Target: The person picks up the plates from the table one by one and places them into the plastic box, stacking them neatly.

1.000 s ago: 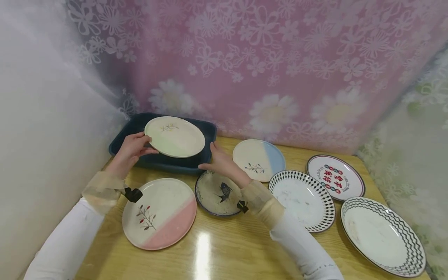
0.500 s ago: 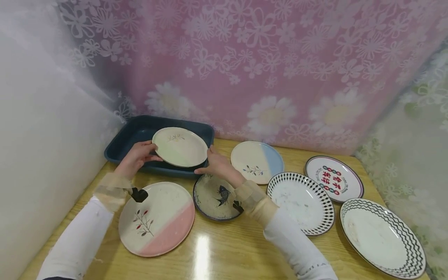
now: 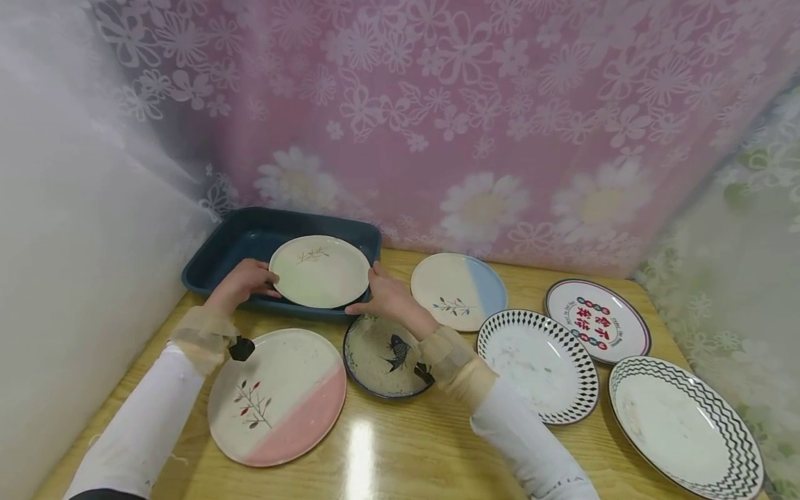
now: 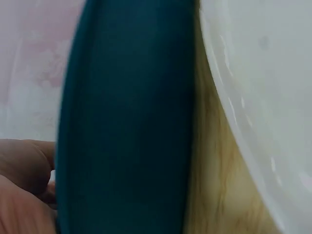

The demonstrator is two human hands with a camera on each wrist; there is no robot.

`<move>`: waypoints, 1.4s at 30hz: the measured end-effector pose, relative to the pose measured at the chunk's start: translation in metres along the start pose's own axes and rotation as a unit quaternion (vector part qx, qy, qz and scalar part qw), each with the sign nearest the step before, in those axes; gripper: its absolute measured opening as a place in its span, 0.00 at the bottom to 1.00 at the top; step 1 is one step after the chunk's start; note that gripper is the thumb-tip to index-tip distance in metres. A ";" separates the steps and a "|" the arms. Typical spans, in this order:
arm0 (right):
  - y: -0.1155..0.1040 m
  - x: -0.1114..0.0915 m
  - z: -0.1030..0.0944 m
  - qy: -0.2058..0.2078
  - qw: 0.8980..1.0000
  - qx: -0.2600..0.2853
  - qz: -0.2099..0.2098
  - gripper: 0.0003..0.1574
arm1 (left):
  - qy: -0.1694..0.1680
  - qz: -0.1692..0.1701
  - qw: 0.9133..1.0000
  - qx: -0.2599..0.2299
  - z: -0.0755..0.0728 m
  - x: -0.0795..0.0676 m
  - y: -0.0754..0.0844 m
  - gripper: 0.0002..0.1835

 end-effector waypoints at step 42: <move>0.004 -0.001 0.003 0.013 1.000 -0.010 -0.008 0.65 | 0.021 0.034 0.931 0.362 -0.004 0.008 0.001 0.15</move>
Point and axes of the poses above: each hand's wrist, its own x-axis towards the middle knuckle, its own z-axis out of the palm, y = z × x, the point moved 7 cm from there along x, towards the middle knuckle, and after that the axes turned 14 degrees about z, right-handed, at the moved point
